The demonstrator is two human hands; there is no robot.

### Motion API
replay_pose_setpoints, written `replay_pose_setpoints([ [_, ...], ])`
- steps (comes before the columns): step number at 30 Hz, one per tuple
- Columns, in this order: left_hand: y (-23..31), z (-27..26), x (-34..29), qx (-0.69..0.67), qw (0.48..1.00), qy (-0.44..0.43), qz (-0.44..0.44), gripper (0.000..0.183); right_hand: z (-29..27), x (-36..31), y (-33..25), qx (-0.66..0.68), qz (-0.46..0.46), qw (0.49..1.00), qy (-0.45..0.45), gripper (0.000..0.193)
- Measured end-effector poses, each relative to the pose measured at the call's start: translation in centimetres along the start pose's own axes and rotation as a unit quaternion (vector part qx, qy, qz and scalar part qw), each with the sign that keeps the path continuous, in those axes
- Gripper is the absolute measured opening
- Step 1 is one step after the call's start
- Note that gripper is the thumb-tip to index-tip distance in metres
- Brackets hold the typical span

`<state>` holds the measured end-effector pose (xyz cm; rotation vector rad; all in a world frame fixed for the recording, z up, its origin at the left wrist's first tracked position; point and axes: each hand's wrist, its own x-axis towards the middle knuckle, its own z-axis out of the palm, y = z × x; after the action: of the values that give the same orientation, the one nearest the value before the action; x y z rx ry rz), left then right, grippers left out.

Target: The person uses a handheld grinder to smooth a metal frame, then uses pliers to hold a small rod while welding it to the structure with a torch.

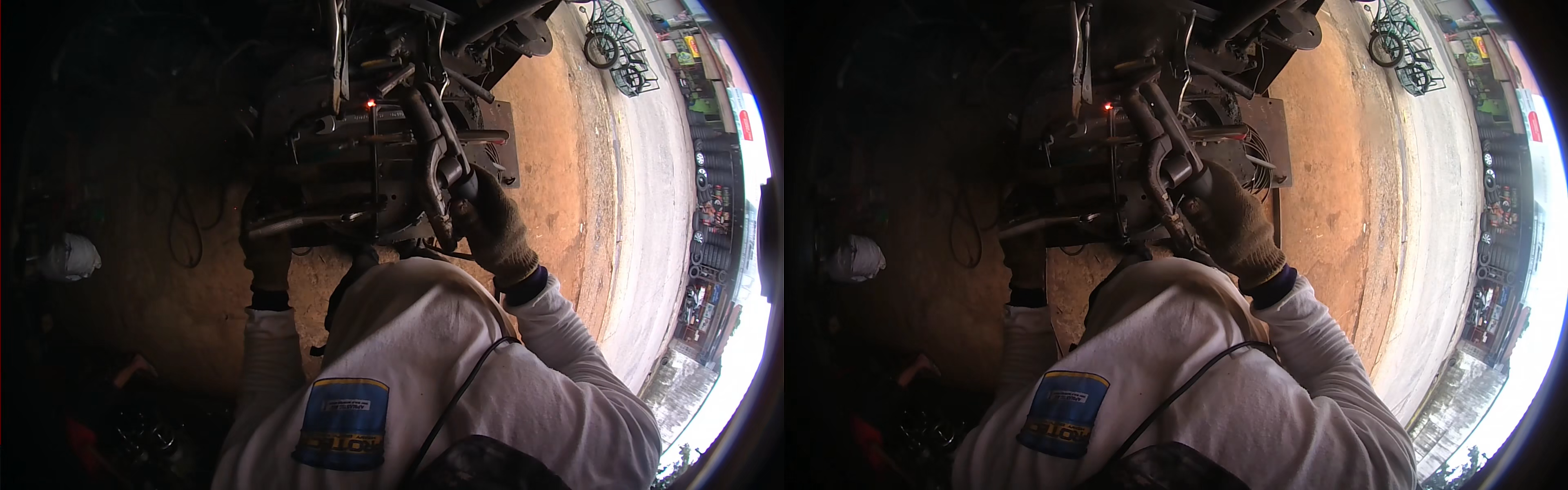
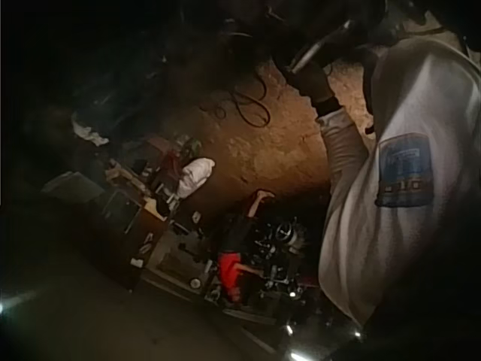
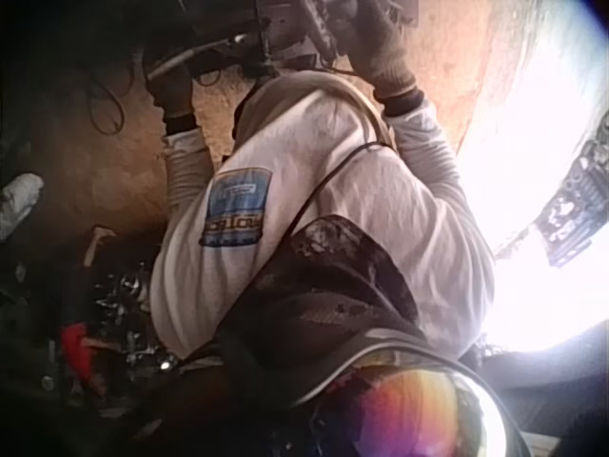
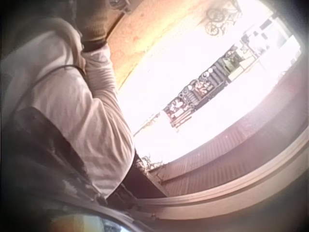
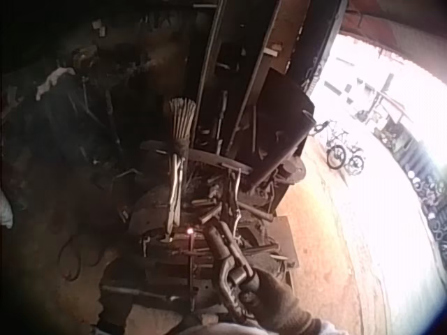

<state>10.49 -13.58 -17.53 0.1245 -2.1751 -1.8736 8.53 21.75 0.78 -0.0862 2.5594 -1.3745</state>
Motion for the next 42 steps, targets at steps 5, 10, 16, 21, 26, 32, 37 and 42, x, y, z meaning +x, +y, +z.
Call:
replay_pose_setpoints([
  [5,0.5,0.4,-0.2,-0.119,0.99,0.028,-0.066,0.047,0.0,0.0,-0.2,-0.002,0.004,1.0,0.001,0.057],
  [10,-1.4,-0.1,-0.4,-0.27,0.956,0.047,-0.104,0.045,0.1,0.0,-0.4,-0.008,0.001,1.0,0.003,0.057],
  [16,-1.5,-0.2,-0.4,-0.192,0.979,0.033,-0.065,0.046,0.2,0.1,-0.5,0.005,-0.002,1.0,0.0,0.056],
  [21,-1.2,-0.3,-0.5,-0.047,0.996,0.026,-0.066,0.063,0.3,0.1,-0.5,0.01,-0.004,1.0,0.001,0.053],
  [26,-2.8,-0.6,-1.0,-0.478,0.872,-0.037,-0.102,0.127,0.4,1.4,-2.3,0.008,-0.115,0.993,-0.005,0.057],
  [32,-6.6,-2.1,-1.8,-0.233,0.967,-0.02,-0.104,0.095,0.7,1.3,-4.5,0.036,-0.043,0.998,0.005,0.051],
  [37,-4.6,-1.0,-1.8,0.004,0.992,0.094,0.088,0.041,0.1,0.4,-0.8,-0.023,-0.106,0.993,0.037,0.05],
  [42,-11.8,-6.8,-10.4,0.121,0.975,0.164,-0.086,0.039,-1.0,-0.1,-2.1,0.131,-0.074,0.978,0.146,0.043],
])
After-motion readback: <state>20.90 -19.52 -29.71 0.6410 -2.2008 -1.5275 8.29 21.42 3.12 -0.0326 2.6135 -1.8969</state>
